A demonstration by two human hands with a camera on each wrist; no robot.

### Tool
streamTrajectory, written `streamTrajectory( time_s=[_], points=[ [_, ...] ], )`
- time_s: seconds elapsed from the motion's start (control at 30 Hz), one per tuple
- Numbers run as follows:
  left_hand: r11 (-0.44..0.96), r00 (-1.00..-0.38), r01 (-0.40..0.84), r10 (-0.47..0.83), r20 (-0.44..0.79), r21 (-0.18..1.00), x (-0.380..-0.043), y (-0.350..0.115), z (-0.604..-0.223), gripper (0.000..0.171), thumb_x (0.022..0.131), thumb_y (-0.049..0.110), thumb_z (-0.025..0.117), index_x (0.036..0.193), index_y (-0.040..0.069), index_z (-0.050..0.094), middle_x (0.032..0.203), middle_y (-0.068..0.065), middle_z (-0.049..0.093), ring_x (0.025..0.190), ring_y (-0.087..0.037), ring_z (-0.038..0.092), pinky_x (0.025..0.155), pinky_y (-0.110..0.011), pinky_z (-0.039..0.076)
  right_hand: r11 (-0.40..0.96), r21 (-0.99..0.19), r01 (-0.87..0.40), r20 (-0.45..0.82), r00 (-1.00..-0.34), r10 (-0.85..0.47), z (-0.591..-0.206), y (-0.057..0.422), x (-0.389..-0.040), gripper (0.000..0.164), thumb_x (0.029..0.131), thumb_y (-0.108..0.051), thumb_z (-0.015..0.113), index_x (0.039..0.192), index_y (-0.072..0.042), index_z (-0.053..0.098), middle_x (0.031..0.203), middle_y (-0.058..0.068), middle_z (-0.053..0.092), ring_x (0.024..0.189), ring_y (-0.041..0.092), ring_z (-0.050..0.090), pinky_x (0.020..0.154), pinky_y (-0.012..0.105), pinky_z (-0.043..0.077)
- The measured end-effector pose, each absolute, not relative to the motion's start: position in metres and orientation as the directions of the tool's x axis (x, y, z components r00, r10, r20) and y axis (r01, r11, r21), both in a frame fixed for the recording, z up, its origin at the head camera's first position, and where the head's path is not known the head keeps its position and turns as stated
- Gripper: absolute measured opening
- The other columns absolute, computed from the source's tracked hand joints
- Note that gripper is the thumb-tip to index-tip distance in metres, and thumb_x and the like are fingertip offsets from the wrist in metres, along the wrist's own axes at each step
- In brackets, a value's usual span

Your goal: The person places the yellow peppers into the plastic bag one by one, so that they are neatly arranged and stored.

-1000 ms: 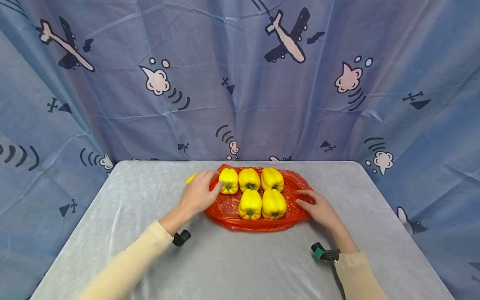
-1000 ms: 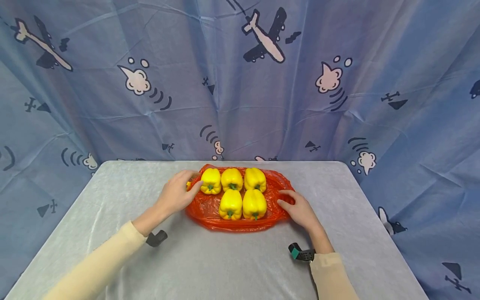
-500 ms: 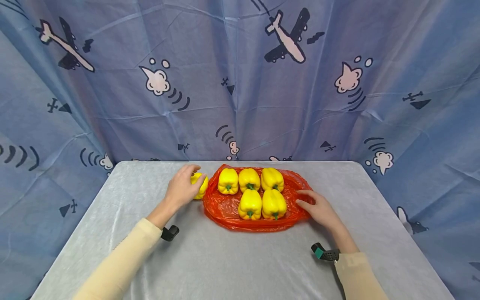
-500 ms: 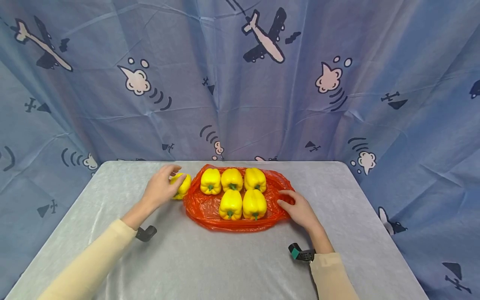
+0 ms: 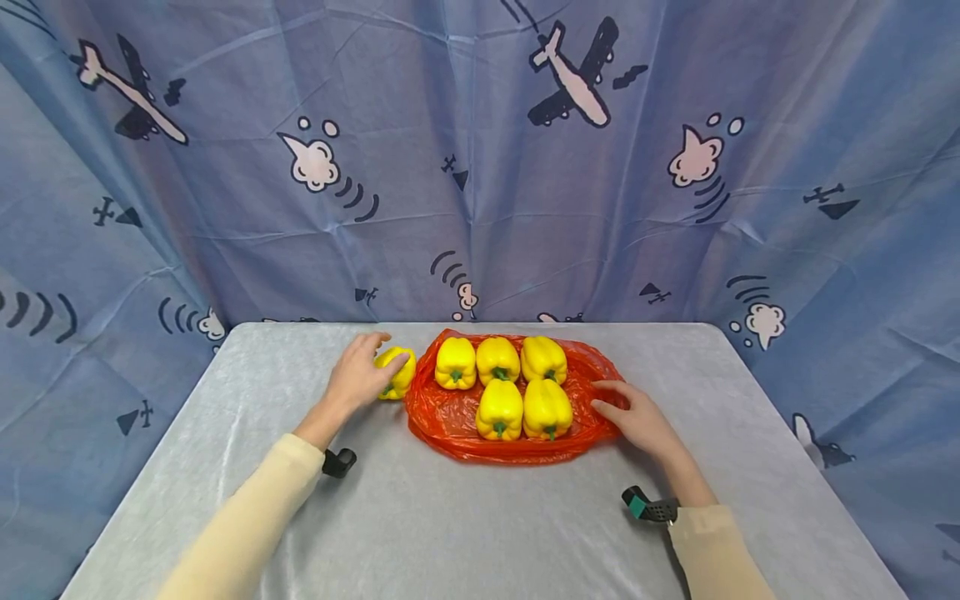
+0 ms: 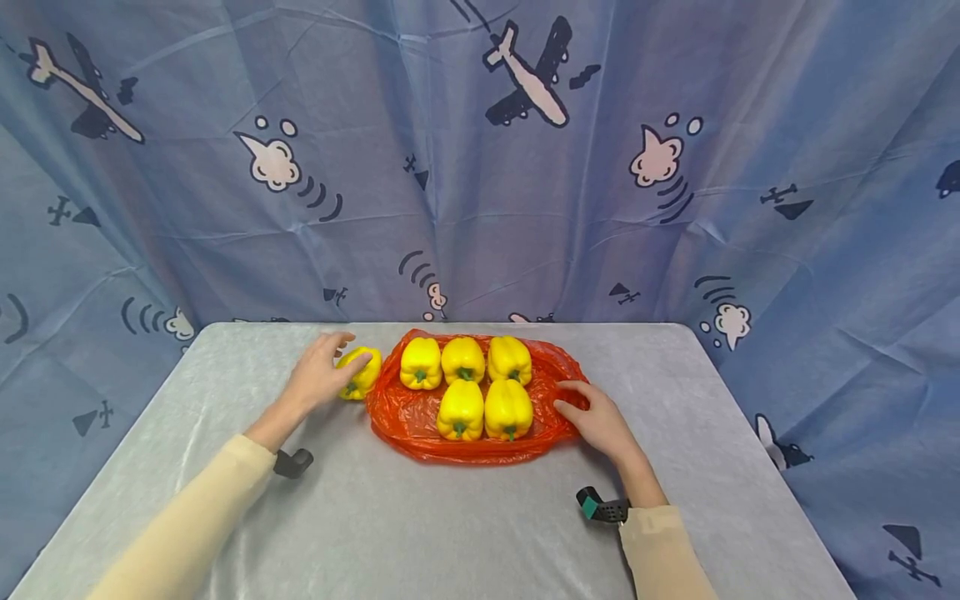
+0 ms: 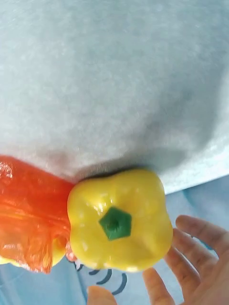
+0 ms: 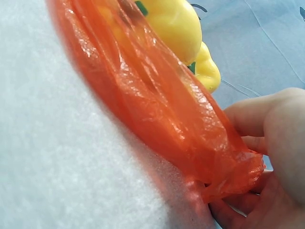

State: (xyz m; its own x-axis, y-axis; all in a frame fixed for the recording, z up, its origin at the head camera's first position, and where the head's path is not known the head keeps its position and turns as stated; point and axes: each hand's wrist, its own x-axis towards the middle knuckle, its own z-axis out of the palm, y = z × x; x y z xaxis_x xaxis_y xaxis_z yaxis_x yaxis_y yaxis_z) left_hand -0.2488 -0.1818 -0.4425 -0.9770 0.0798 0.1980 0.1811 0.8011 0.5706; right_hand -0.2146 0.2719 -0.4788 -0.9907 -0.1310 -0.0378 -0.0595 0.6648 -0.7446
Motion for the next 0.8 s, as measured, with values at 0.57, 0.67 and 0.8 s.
streamTrajectory(
  time_s=[0.57,0.67,0.8],
  points=[
    [0.769,-0.991,0.132,0.122,0.059,0.626,-0.257,-0.184,-0.461,0.073,0.097,0.054,0.059,0.152,0.008,0.045,0.143,-0.024,0.048,0.122,-0.040,0.054,0.103,-0.058,0.043,0.661,-0.749,-0.055,-0.038,-0.991,-0.126,-0.479,0.271,-0.214,0.047,0.101,-0.029,0.063,0.140,-0.003,0.057,0.147,0.027,0.048,0.137,0.048,0.039,0.112,0.069,0.027],
    [0.769,-0.990,0.134,0.135,0.046,0.625,-0.257,-0.185,-0.461,0.074,0.097,0.055,0.059,0.153,0.009,0.044,0.141,-0.024,0.049,0.119,-0.038,0.055,0.102,-0.057,0.044,0.662,-0.747,-0.056,-0.036,-0.992,-0.124,-0.480,0.272,-0.214,0.047,0.101,-0.029,0.063,0.140,-0.003,0.057,0.147,0.027,0.048,0.137,0.048,0.038,0.113,0.069,0.026],
    [0.765,-0.990,0.127,0.135,0.036,0.632,-0.256,-0.186,-0.461,0.072,0.097,0.055,0.059,0.152,0.009,0.045,0.141,-0.023,0.050,0.120,-0.037,0.054,0.101,-0.056,0.044,0.662,-0.748,-0.052,-0.038,-0.992,-0.121,-0.481,0.272,-0.215,0.047,0.101,-0.029,0.063,0.140,-0.003,0.057,0.147,0.027,0.048,0.138,0.048,0.037,0.113,0.069,0.025]
  ],
)
